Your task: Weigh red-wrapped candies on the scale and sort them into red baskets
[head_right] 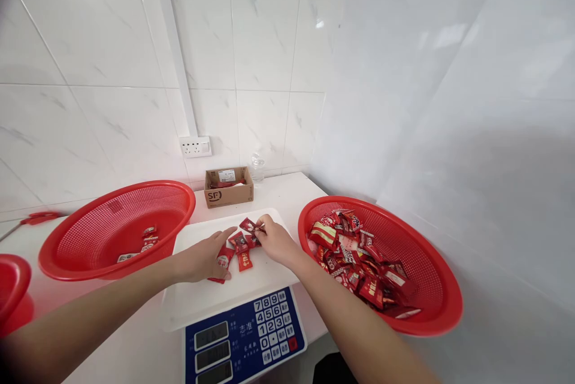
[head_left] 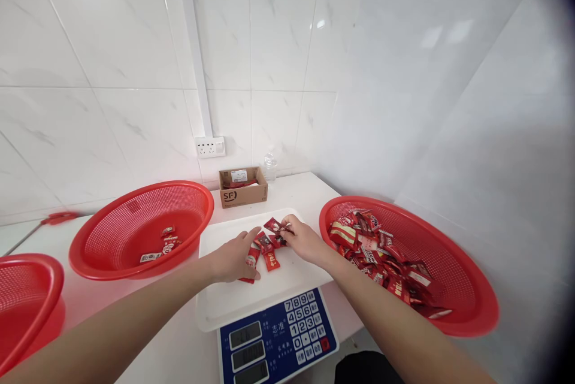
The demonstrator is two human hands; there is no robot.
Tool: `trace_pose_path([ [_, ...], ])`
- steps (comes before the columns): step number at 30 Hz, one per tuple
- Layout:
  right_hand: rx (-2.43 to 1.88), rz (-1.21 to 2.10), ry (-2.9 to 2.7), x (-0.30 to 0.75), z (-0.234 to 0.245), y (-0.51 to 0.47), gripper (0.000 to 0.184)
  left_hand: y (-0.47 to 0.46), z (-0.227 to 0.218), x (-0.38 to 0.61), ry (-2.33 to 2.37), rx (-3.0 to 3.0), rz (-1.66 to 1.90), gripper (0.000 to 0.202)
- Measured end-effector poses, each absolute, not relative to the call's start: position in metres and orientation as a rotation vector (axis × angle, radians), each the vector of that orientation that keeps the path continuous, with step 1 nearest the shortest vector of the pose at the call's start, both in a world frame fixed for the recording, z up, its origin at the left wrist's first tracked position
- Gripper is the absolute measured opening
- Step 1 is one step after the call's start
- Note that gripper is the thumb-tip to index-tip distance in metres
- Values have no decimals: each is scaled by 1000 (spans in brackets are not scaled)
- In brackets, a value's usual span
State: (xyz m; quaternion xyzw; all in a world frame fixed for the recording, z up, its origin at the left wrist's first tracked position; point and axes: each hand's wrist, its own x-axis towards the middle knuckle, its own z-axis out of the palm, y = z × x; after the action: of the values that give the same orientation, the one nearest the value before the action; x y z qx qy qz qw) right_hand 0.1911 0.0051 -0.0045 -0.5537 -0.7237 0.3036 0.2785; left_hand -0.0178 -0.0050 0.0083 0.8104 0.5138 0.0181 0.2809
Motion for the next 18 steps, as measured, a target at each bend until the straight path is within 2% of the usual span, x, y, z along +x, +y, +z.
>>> trace_pose_path([
  [5, -1576, 762, -1953, 200, 0, -1, 10, -6, 10, -12, 1310, 2099, 121, 96],
  [11, -1488, 769, -1949, 188, -7, 2, 12, -5, 10, -2, 1343, 2153, 255, 87],
  [18, -1385, 996, -1605, 189, -8, 5, 8, 2, 4, -4, 1363, 2316, 296, 79],
])
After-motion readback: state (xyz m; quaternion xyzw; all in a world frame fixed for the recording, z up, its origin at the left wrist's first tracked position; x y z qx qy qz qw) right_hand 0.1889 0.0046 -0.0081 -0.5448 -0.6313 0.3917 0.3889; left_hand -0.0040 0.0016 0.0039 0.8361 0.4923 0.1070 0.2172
